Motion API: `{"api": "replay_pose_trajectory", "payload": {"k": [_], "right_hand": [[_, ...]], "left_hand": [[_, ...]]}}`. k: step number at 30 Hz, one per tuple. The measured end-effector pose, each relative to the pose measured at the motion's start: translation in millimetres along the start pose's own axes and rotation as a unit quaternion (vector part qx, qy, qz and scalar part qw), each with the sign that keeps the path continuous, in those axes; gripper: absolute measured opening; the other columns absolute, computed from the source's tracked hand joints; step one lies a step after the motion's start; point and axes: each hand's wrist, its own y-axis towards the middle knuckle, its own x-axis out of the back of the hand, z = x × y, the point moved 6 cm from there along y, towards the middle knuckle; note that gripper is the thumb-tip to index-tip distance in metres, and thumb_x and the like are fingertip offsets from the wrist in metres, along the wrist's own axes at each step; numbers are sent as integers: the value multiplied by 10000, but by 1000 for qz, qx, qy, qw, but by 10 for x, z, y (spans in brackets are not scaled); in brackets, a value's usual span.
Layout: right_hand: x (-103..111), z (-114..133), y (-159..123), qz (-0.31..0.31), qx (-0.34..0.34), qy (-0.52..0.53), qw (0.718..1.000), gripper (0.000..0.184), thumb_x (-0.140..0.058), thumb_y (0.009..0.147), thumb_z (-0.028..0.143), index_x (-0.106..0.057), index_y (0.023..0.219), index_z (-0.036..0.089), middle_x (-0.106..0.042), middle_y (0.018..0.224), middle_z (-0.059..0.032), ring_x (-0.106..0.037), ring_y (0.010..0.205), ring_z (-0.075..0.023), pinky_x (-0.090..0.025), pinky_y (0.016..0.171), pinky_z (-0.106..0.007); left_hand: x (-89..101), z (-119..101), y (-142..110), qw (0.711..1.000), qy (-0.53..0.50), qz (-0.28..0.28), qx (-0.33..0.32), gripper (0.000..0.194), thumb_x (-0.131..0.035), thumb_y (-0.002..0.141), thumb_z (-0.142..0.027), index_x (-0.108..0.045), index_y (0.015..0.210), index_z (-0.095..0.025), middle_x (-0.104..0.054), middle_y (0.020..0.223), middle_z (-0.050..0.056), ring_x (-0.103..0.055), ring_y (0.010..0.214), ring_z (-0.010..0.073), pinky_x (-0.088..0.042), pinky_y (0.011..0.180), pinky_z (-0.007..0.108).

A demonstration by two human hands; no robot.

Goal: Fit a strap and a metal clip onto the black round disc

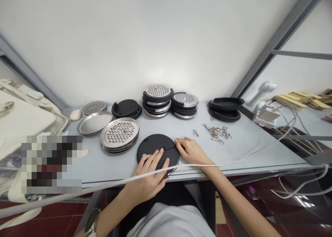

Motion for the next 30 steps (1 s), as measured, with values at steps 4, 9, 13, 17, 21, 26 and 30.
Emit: {"api": "replay_pose_trajectory", "payload": {"k": [4, 9, 13, 17, 21, 26, 30], "right_hand": [[-9, -2, 1, 0, -3, 3, 1000, 382, -290, 968, 250, -550, 697, 183, -605, 632, -34, -535, 612, -147, -323, 619, -255], [-11, 0, -3, 0, -3, 6, 1000, 367, -302, 961, 238, -547, 694, 182, -604, 630, -33, -532, 614, -147, -324, 624, -253], [1, 8, -6, -3, 1, 11, 1000, 346, -320, 950, 228, -530, 677, 185, -586, 607, -25, -513, 602, -145, -320, 618, -251], [17, 15, -8, -8, -1, 14, 1000, 305, -359, 925, 211, -526, 670, 184, -571, 604, -19, -497, 600, -142, -311, 612, -248], [26, 22, -11, -7, -3, 16, 1000, 263, -385, 899, 188, -523, 675, 183, -557, 599, -13, -478, 595, -139, -305, 604, -243], [35, 27, -14, -7, -3, 16, 1000, 227, -400, 881, 177, -515, 686, 185, -551, 611, -12, -469, 599, -138, -306, 610, -241], [32, 28, -15, -7, 0, 21, 1000, 209, -399, 874, 169, -515, 701, 184, -552, 619, -13, -470, 606, -138, -308, 613, -240]], "left_hand": [[3, 1, 0, 1000, -3, -3, 3, 417, -478, 888, -307, -513, 1275, -155, -385, 1410, 181, -433, 1228, 313, -364, 952, 445], [-7, 1, -7, 1000, 2, 1, -3, 421, -470, 892, -306, -506, 1280, -147, -377, 1413, 189, -420, 1237, 315, -360, 950, 448], [-16, 2, -9, 1000, 3, 4, -3, 424, -464, 897, -309, -497, 1289, -148, -369, 1418, 190, -408, 1248, 314, -354, 953, 454], [-20, 3, -10, 1000, 2, 4, -2, 423, -470, 893, -313, -501, 1283, -150, -373, 1416, 187, -411, 1246, 316, -360, 951, 453], [-23, 3, -9, 1000, 0, 3, -4, 428, -471, 892, -309, -497, 1287, -148, -373, 1416, 188, -410, 1247, 317, -361, 950, 455], [-32, 6, -9, 1000, -1, 12, -5, 425, -461, 900, -306, -491, 1292, -144, -364, 1422, 189, -391, 1265, 314, -352, 959, 455], [-34, 2, -15, 1000, 1, 14, -6, 429, -457, 903, -311, -485, 1298, -145, -355, 1427, 191, -380, 1273, 317, -349, 959, 462]]}}
